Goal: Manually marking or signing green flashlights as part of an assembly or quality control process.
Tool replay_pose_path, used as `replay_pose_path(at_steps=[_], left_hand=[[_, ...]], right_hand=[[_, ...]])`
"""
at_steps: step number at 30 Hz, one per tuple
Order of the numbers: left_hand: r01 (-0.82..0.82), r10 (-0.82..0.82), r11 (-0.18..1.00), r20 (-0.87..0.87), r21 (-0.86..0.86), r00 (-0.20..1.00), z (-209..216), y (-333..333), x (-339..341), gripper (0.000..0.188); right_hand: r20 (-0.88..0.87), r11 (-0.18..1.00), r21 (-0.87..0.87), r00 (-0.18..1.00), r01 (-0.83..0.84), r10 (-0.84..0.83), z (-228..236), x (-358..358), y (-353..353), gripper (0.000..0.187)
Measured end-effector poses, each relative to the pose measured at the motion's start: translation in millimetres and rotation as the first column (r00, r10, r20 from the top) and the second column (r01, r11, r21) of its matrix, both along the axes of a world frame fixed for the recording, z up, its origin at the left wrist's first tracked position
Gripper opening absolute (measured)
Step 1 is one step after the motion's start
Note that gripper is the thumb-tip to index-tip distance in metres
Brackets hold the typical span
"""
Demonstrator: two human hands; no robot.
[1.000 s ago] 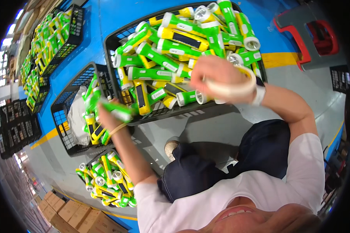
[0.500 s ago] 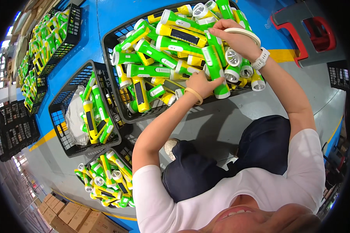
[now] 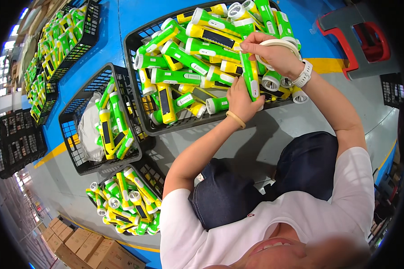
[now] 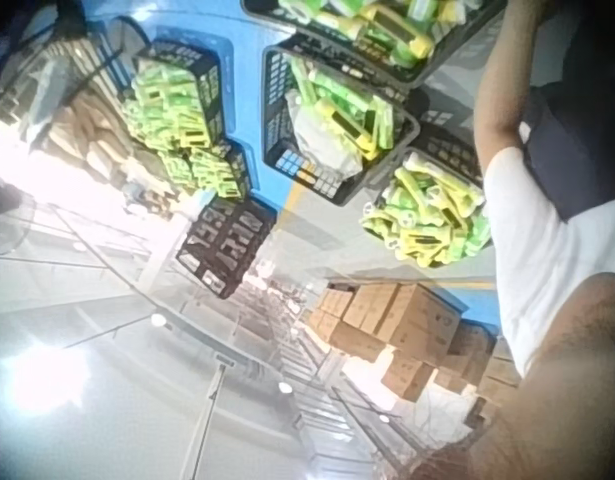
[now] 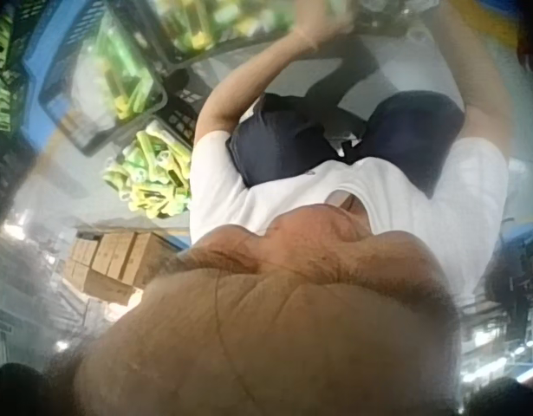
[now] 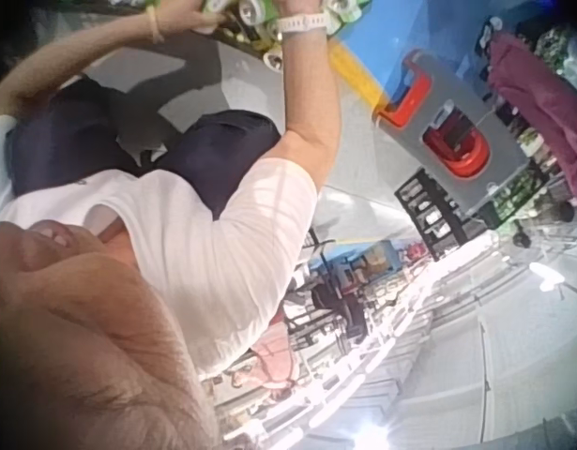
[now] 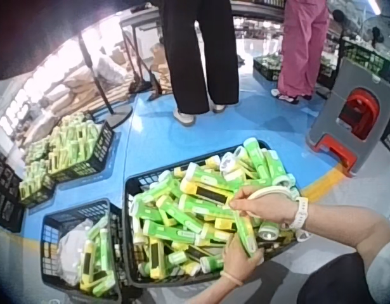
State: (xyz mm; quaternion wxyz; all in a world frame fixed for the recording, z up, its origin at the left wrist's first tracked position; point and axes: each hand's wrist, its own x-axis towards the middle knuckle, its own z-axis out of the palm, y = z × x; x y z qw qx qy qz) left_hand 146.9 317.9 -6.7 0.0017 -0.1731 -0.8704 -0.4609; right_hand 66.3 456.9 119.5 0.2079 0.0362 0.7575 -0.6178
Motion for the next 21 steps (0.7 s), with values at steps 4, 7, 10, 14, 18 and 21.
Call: replay_pose_path(at_steps=[4, 7, 10, 14, 18, 21], left_hand=[[-0.067, -0.093, 0.91, 0.357, 0.41, 0.929, 13, -17, -4, 0.063], [-0.189, -0.093, 0.757, 0.389, 0.626, 0.917, 38, -40, -5, 0.071], [-0.201, -0.112, 0.786, 0.455, 0.585, 0.884, 62, -63, -16, 0.081], [-0.12, -0.43, 0.595, 0.442, 0.794, 0.787, 94, -75, -10, 0.093], [-0.222, -0.367, 0.524, 0.454, 0.822, 0.812, 100, -87, -6, 0.094], [-0.123, -0.273, 0.691, 0.415, 0.713, 0.868, 95, -83, -3, 0.092]], right_hand=[[-0.077, 0.985, -0.154, 0.993, 0.082, -0.095, 4, 6, 6, 0.022], [-0.076, 0.97, -0.236, 0.996, -0.062, 0.045, 24, 12, 9, 0.019], [-0.117, 0.936, -0.256, 0.969, -0.243, 0.22, 37, 25, -14, 0.015], [0.112, 0.912, -0.366, 0.964, -0.186, 0.241, 34, 40, -38, 0.016], [0.087, 0.912, -0.362, 0.967, -0.195, 0.241, 31, 38, -37, 0.018], [0.077, 0.927, -0.267, 0.953, -0.264, 0.293, 31, 45, -40, 0.017]])
